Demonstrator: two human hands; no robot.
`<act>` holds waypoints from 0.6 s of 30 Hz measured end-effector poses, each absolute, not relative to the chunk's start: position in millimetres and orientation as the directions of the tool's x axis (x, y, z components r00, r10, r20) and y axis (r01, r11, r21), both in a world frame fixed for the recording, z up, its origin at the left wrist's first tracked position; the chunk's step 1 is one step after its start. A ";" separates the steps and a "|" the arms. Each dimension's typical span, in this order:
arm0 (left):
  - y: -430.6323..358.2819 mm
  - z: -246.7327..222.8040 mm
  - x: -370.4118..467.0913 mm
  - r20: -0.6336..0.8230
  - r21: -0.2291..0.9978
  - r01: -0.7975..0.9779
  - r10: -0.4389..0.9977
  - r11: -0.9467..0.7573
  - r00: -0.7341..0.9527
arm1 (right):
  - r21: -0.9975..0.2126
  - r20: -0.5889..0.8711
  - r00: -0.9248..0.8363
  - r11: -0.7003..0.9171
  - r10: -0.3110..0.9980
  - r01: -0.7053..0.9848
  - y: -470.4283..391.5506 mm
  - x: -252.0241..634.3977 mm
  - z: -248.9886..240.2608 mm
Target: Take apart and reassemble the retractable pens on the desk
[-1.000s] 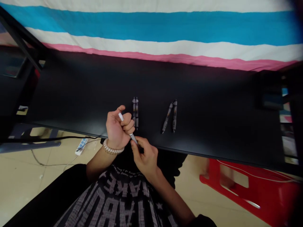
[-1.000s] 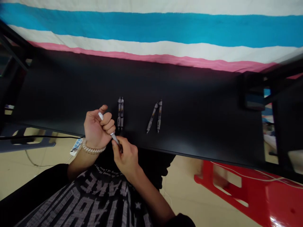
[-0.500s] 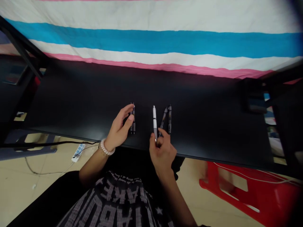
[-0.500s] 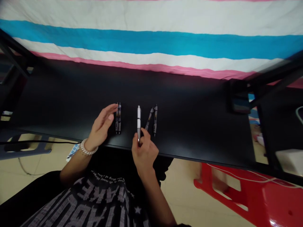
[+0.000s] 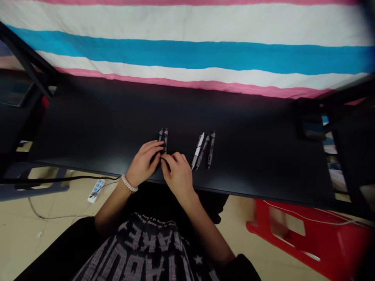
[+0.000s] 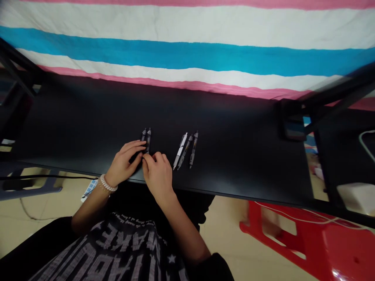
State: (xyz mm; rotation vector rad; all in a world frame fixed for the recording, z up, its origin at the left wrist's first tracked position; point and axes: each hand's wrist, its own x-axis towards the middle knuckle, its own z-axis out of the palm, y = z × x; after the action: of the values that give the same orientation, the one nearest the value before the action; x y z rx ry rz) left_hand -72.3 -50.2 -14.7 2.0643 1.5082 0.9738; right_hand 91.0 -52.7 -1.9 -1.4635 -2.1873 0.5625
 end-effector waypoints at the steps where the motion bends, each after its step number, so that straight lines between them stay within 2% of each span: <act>1: -50.3 -14.6 -74.1 0.299 0.676 0.657 0.939 -0.332 0.167 | -0.535 0.120 -0.357 0.363 0.926 0.763 -49.4 88.7 -2.4; 4: -51.1 -14.4 -76.2 0.303 0.699 0.637 0.941 -0.326 0.150 | -0.554 0.086 -0.365 0.349 0.927 0.756 -44.8 91.5 -3.6; 6: -51.7 -12.6 -73.3 0.311 0.730 0.608 0.944 -0.312 0.111 | -0.671 0.081 -0.314 0.284 0.946 0.685 -47.5 98.8 -3.3; 8: -52.2 -8.2 -66.8 0.305 0.809 0.530 0.952 -0.253 -0.011 | -0.809 0.091 -0.233 0.208 0.968 0.549 -54.9 106.8 -1.2; 10: -52.3 -1.3 -58.5 0.228 0.932 0.326 0.956 -0.160 -0.185 | -0.907 0.089 -0.192 0.159 0.977 0.390 -65.3 112.7 2.3; 12: -51.7 7.3 -50.5 0.072 0.997 0.021 0.962 -0.069 -0.264 | -0.957 0.062 -0.214 0.120 0.975 0.266 -76.2 115.0 5.8; 15: -50.0 19.9 -42.7 -0.085 0.962 -0.271 0.966 0.017 -0.243 | -0.986 0.036 -0.195 0.067 0.980 0.153 -88.2 112.9 9.0; 18: -49.0 29.4 -39.0 -0.126 0.927 -0.374 0.961 0.026 -0.245 | -0.993 0.026 -0.122 0.040 0.992 0.112 -93.0 109.6 9.9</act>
State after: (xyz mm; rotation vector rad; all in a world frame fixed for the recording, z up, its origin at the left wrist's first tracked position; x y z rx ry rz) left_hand -39.0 -49.0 29.4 0.7312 1.1428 1.4947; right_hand 109.6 -93.0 9.9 -1.2083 -1.3993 1.2167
